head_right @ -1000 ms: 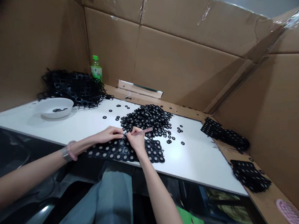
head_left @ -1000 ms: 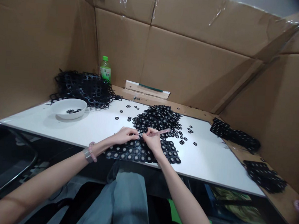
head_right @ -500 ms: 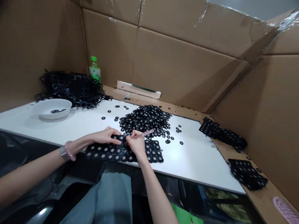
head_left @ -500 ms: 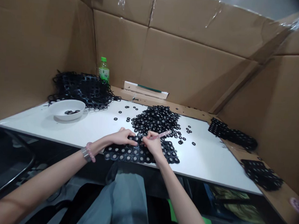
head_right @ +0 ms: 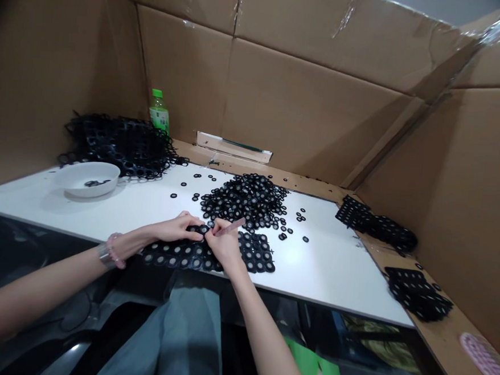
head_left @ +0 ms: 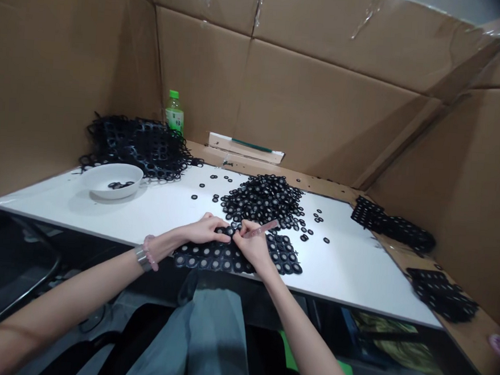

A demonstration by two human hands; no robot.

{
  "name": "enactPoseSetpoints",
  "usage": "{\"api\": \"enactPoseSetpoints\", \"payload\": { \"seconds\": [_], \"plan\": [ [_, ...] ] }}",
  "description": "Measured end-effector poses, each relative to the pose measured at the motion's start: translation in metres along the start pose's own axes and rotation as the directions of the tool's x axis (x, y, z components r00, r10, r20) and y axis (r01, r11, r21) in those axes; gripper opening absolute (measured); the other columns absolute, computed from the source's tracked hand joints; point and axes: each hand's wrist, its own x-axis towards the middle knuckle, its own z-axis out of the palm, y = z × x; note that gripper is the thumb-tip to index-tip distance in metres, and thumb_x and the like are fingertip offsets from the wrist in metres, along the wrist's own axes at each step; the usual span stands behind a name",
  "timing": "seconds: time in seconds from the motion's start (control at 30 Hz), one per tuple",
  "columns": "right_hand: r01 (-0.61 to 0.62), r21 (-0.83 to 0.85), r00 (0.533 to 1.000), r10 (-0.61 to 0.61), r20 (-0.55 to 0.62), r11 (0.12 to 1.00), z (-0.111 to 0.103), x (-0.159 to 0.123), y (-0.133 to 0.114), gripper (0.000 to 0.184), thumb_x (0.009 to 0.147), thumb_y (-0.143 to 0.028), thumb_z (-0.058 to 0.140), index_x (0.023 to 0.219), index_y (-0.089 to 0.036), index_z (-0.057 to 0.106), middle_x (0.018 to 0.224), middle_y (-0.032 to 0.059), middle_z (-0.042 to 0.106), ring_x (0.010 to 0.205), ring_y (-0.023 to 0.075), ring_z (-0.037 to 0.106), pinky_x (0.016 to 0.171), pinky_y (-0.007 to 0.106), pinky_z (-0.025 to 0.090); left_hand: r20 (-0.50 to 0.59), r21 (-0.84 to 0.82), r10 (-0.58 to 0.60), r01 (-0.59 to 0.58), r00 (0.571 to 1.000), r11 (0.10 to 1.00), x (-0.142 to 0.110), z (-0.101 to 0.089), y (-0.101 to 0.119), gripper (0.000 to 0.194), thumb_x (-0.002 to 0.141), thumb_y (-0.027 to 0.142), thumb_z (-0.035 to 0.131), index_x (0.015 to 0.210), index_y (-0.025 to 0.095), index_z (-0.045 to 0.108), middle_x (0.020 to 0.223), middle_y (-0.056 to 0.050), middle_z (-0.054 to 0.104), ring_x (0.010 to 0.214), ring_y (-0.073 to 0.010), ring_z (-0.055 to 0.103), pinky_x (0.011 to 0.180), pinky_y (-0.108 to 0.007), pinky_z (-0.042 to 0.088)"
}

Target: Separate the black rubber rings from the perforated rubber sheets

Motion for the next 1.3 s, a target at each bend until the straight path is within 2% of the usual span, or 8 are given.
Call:
{"api": "enactPoseSetpoints", "payload": {
  "seconds": [0.17, 0.37, 0.5, 0.6, 0.73, 0.9, 1.0, 1.3],
  "plan": [
    [-0.022, 0.042, 1.000, 0.022, -0.004, 0.999, 0.001, 0.001, 0.002, 0.024, 0.057, -0.016, 0.053, 0.042, -0.021, 0.034, 0.041, -0.0076, 0.034, 0.044, 0.0093, 0.033, 0.045, 0.023, 0.024, 0.029, -0.053, 0.025, -0.023, 0.999, 0.998, -0.001, -0.001, 0.000, 0.035, 0.075, 0.048, 0.052, 0.071, 0.015, 0.063, 0.067, 0.003, 0.060, 0.071, -0.0159, 0.049, 0.073, -0.023, 0.036],
    [-0.154, 0.206, 0.984, 0.170, -0.061, 0.966, -0.010, 0.000, 0.004, 0.024, 0.064, -0.022, 0.047, 0.051, -0.024, 0.027, 0.039, -0.0089, 0.037, 0.034, 0.0086, 0.038, 0.036, 0.020, 0.024, 0.022, -0.051, -0.022, 0.023, 1.000, 0.998, -0.002, -0.001, 0.013, 0.030, 0.077, 0.042, 0.050, 0.072, 0.014, 0.061, 0.070, 0.000, 0.062, 0.066, -0.0160, 0.050, 0.063, -0.023, 0.037],
    [-0.194, 0.250, 0.976, 0.214, -0.053, 0.949, -0.011, -0.011, -0.001, 0.024, 0.063, -0.022, 0.049, 0.051, -0.023, 0.029, 0.038, -0.0092, 0.039, 0.033, 0.0092, 0.041, 0.033, 0.019, 0.023, 0.034, -0.035, -0.073, 0.075, 0.997, 0.997, -0.002, -0.005, 0.023, 0.027, 0.073, 0.039, 0.053, 0.066, 0.014, 0.059, 0.061, 0.001, 0.058, 0.057, -0.0143, 0.047, 0.056, -0.023, 0.035],
    [-0.192, 0.243, 0.977, 0.210, -0.048, 0.951, -0.008, -0.017, -0.001, 0.024, 0.060, -0.019, 0.051, 0.048, -0.023, 0.030, 0.037, -0.0094, 0.038, 0.033, 0.0090, 0.041, 0.034, 0.019, 0.024, 0.105, -0.056, -0.082, 0.088, 0.991, 0.995, -0.002, -0.006, 0.028, 0.028, 0.066, 0.042, 0.062, 0.067, 0.014, 0.060, 0.058, 0.003, 0.055, 0.054, -0.0129, 0.046, 0.052, -0.021, 0.035],
    [-0.164, 0.203, 0.982, 0.180, -0.060, 0.965, -0.008, -0.018, 0.000, 0.024, 0.059, -0.016, 0.049, 0.046, -0.023, 0.030, 0.038, -0.0094, 0.036, 0.034, 0.0087, 0.040, 0.037, 0.020, 0.027, 0.133, -0.073, -0.081, 0.092, 0.988, 0.993, -0.004, -0.004, 0.029, 0.028, 0.058, 0.035, 0.069, 0.073, 0.013, 0.062, 0.063, 0.003, 0.057, 0.060, -0.0138, 0.048, 0.055, -0.021, 0.037],
    [-0.140, 0.127, 0.990, 0.142, -0.011, 0.982, -0.008, -0.020, -0.002, 0.024, 0.058, -0.014, 0.052, 0.045, -0.022, 0.034, 0.040, -0.0080, 0.038, 0.038, 0.0096, 0.039, 0.040, 0.022, 0.028, 0.117, -0.142, -0.017, 0.033, 0.993, 0.989, -0.008, 0.000, 0.024, 0.029, 0.061, 0.031, 0.067, 0.084, 0.013, 0.062, 0.075, 0.003, 0.061, 0.070, -0.0159, 0.053, 0.064, -0.022, 0.041],
    [-0.132, 0.103, 0.991, 0.132, 0.004, 0.986, -0.007, -0.022, -0.004, 0.025, 0.060, -0.014, 0.052, 0.046, -0.022, 0.034, 0.041, -0.0079, 0.037, 0.039, 0.0098, 0.038, 0.042, 0.022, 0.029, 0.103, -0.171, -0.018, 0.036, 0.994, 0.985, -0.010, 0.002, 0.022, 0.031, 0.062, 0.031, 0.067, 0.087, 0.013, 0.061, 0.083, 0.001, 0.063, 0.076, -0.0182, 0.055, 0.068, -0.024, 0.042],
    [-0.104, 0.072, 0.995, 0.103, 0.020, 0.992, -0.007, -0.021, -0.004, 0.026, 0.063, -0.016, 0.052, 0.047, -0.023, 0.032, 0.042, -0.0079, 0.035, 0.040, 0.0099, 0.036, 0.042, 0.023, 0.027, 0.048, -0.289, 0.007, 0.007, 0.999, 0.957, -0.012, 0.007, 0.022, 0.029, 0.063, 0.025, 0.067, 0.089, 0.015, 0.061, 0.089, 0.001, 0.064, 0.085, -0.0204, 0.055, 0.078, -0.028, 0.042]
  ]
}}
